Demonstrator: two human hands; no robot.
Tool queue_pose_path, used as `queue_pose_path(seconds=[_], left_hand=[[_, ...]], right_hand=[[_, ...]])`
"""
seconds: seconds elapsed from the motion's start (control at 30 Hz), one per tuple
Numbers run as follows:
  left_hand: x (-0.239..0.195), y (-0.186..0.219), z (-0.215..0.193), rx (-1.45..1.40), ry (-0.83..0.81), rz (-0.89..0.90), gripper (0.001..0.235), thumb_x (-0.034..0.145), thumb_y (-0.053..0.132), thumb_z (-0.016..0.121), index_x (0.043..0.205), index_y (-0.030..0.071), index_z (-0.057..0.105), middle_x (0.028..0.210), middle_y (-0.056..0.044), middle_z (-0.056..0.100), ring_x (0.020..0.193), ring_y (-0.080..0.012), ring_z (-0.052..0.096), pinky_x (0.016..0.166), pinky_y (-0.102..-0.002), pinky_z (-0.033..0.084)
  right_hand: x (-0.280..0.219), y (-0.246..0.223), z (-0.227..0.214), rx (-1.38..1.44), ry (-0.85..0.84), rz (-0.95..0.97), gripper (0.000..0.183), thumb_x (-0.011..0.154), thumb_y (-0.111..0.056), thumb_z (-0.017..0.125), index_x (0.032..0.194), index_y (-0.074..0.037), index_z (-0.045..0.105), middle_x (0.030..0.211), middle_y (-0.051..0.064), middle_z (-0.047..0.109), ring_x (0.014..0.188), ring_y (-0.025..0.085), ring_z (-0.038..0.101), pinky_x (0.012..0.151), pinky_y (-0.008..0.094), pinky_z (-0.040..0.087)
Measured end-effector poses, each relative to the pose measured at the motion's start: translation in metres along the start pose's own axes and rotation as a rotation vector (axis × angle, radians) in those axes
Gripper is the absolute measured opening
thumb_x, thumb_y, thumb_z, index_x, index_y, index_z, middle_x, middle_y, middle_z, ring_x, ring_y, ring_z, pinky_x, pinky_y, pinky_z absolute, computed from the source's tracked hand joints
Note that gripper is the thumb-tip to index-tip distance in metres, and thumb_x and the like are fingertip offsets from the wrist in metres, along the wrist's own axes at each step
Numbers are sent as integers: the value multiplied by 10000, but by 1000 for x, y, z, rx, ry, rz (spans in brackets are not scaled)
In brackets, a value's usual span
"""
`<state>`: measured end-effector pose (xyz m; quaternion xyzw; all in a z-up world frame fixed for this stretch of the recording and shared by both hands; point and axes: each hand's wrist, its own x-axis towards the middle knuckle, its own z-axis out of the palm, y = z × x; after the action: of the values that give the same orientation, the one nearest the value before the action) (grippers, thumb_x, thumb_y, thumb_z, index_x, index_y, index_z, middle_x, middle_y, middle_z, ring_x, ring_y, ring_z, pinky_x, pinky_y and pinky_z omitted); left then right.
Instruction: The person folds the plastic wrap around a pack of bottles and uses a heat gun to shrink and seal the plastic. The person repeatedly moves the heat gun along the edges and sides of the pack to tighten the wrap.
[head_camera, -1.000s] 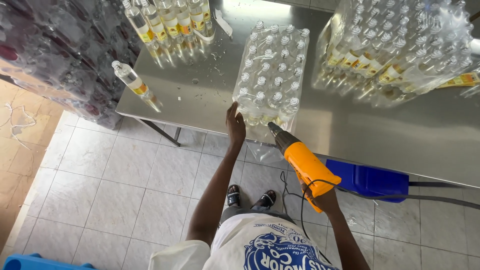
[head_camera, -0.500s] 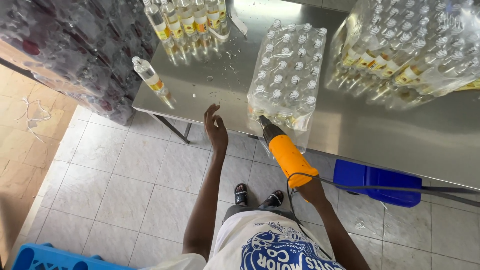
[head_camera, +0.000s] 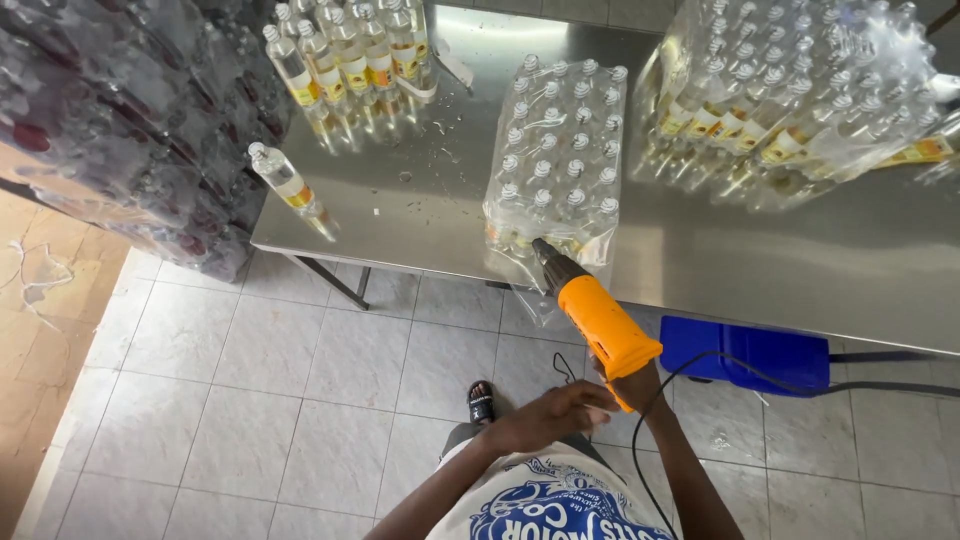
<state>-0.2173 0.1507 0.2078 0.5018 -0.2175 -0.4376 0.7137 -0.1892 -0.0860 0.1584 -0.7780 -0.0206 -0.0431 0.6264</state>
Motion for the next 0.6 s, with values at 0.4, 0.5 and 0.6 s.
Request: queue_pose_path(seconds=[0.4,0.5,0.6], left_hand=[[15,-35,-86,251,-461,-265,273,1194,236,530,1225,93,760,1271,-85,802,1194,-229,761,1112,-353,596],[33,-111,-137,203,-124,-517,374,1172,271,494,1256,25,763,1194,-187,792,1156,-290,761,1032,-415,592],[93,-260,-211,608,162,-498,359,1147,337,526,1302,113,760,1133,-162,801,1065,-298,801,936,-440,627]], right_hand=[[-43,-10,5,-47,224,-3,170,945,-172,789,851,-35,748,524,111,684,445,259,704,490,348,595],[-48,-7,-2,-57,250,38,180,949,-181,787,842,-42,745,527,110,683,450,262,705,496,350,598],[-45,-7,3,-68,276,63,191,954,-190,786,833,-50,742,531,110,682,455,265,705,503,352,600]])
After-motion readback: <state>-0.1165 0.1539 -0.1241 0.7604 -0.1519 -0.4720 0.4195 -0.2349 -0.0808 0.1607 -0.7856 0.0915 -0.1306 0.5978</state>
